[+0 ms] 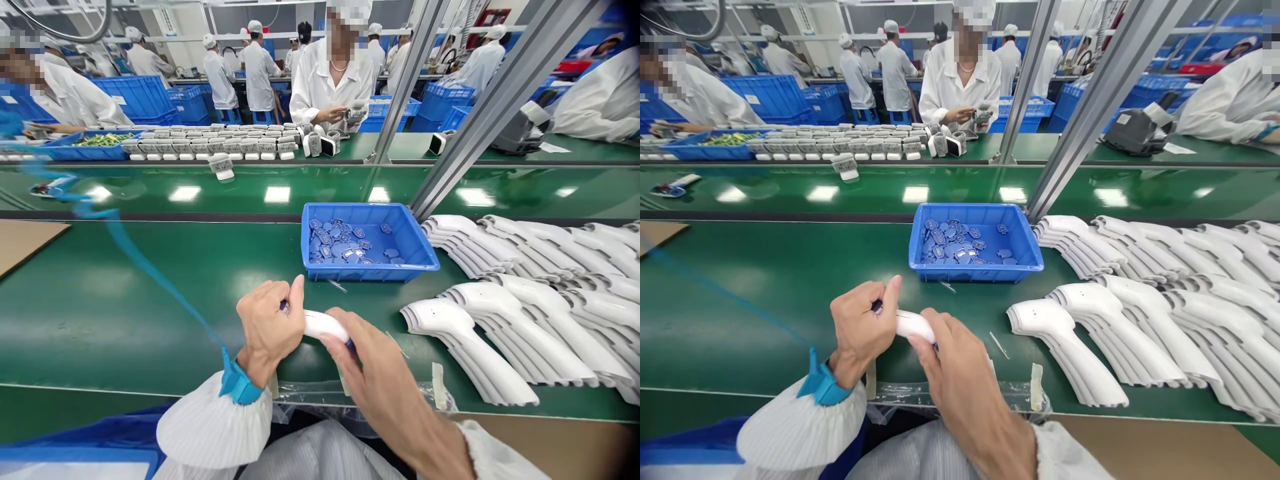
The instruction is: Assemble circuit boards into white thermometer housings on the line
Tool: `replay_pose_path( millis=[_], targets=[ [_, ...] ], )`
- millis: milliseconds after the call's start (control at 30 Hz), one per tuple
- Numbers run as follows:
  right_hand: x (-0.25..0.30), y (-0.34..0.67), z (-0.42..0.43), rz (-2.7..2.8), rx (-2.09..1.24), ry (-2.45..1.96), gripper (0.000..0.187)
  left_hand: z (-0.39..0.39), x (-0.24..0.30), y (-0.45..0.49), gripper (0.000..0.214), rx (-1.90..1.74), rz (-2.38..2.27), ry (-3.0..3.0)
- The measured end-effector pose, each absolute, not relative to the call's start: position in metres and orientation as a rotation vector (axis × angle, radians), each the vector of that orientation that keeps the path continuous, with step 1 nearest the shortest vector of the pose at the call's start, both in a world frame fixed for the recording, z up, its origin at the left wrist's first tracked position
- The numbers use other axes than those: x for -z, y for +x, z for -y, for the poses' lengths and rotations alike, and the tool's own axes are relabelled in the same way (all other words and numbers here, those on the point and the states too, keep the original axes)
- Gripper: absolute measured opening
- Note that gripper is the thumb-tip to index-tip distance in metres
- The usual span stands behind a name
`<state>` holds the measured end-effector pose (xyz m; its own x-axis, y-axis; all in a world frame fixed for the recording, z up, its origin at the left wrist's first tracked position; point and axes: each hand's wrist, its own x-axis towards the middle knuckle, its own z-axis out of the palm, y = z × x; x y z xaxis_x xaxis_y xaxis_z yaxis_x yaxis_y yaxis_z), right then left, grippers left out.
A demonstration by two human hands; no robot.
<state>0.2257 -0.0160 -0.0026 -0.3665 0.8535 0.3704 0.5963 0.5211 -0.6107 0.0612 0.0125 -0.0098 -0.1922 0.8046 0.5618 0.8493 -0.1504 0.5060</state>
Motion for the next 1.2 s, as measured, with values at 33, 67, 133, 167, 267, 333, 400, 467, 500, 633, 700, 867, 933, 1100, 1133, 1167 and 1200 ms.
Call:
replay_pose_path(
  millis=[33, 67, 133, 167, 267, 333, 400, 467, 500, 633, 700, 867, 933, 1100, 1133, 1167, 1200],
  targets=[
    [0.004, 0.223, 0.019, 2.071, -0.482, -1.185, 0.020, -0.015, 0.010, 0.061, 0.050, 1.278, 1.979, -1.974],
    [0.005, 0.221, 0.023, 2.044, -0.479, -1.192, 0.021, -0.017, 0.009, 0.059, 0.050, 1.282, 1.948, -1.993],
    [0.007, 0.219, 0.027, 1.980, -0.556, -1.209, 0.023, -0.014, 0.007, 0.053, 0.051, 1.292, 1.948, -2.052],
    [0.007, 0.219, 0.028, 1.929, -0.649, -1.243, 0.025, -0.010, 0.006, 0.049, 0.048, 1.304, 1.978, -2.092],
    [0.008, 0.224, 0.025, 1.595, -1.177, -1.450, 0.038, 0.008, 0.006, 0.039, 0.023, 1.443, 2.011, -2.198],
    [0.010, 0.226, 0.021, 1.250, -1.645, -1.527, 0.045, 0.018, 0.009, 0.037, 0.023, 1.718, 1.959, -2.155],
    [0.012, 0.225, 0.019, 1.046, -1.971, -1.524, 0.048, 0.021, 0.014, 0.040, 0.040, 2.057, 1.983, -1.942],
    [0.013, 0.221, 0.019, 1.192, -1.944, -1.547, 0.050, 0.015, 0.019, 0.046, 0.053, 2.224, 2.120, -1.663],
    [0.014, 0.218, 0.021, 1.372, -1.792, -1.565, 0.049, 0.010, 0.021, 0.049, 0.054, 2.203, 2.203, -1.572],
    [0.019, 0.205, 0.027, 2.052, -0.967, -1.451, 0.035, -0.011, 0.023, 0.051, 0.053, 1.904, 2.321, -1.498],
    [0.025, 0.199, 0.030, 2.255, -0.711, -1.373, 0.040, -0.018, 0.024, 0.048, 0.053, 1.790, 2.302, -1.493],
    [0.036, 0.193, 0.037, 2.325, -0.381, -1.360, 0.046, -0.024, 0.027, 0.040, 0.052, 1.786, 2.226, -1.666],
    [0.037, 0.196, 0.038, 2.295, -0.409, -1.331, 0.044, -0.022, 0.028, 0.035, 0.053, 1.921, 2.196, -1.851],
    [0.034, 0.210, 0.034, 2.172, -0.462, -1.317, 0.037, -0.009, 0.030, 0.014, 0.029, 2.387, 2.073, -2.354],
    [0.034, 0.213, 0.033, 2.157, -0.461, -1.316, 0.035, -0.005, 0.031, 0.010, 0.025, 2.388, 2.062, -2.455],
    [0.034, 0.216, 0.031, 2.143, -0.456, -1.315, 0.035, -0.001, 0.031, 0.006, 0.027, 2.346, 2.075, -2.544],
    [0.034, 0.219, 0.030, 2.131, -0.449, -1.315, 0.036, 0.002, 0.031, 0.002, 0.032, 2.278, 2.113, -2.612]
  ],
)
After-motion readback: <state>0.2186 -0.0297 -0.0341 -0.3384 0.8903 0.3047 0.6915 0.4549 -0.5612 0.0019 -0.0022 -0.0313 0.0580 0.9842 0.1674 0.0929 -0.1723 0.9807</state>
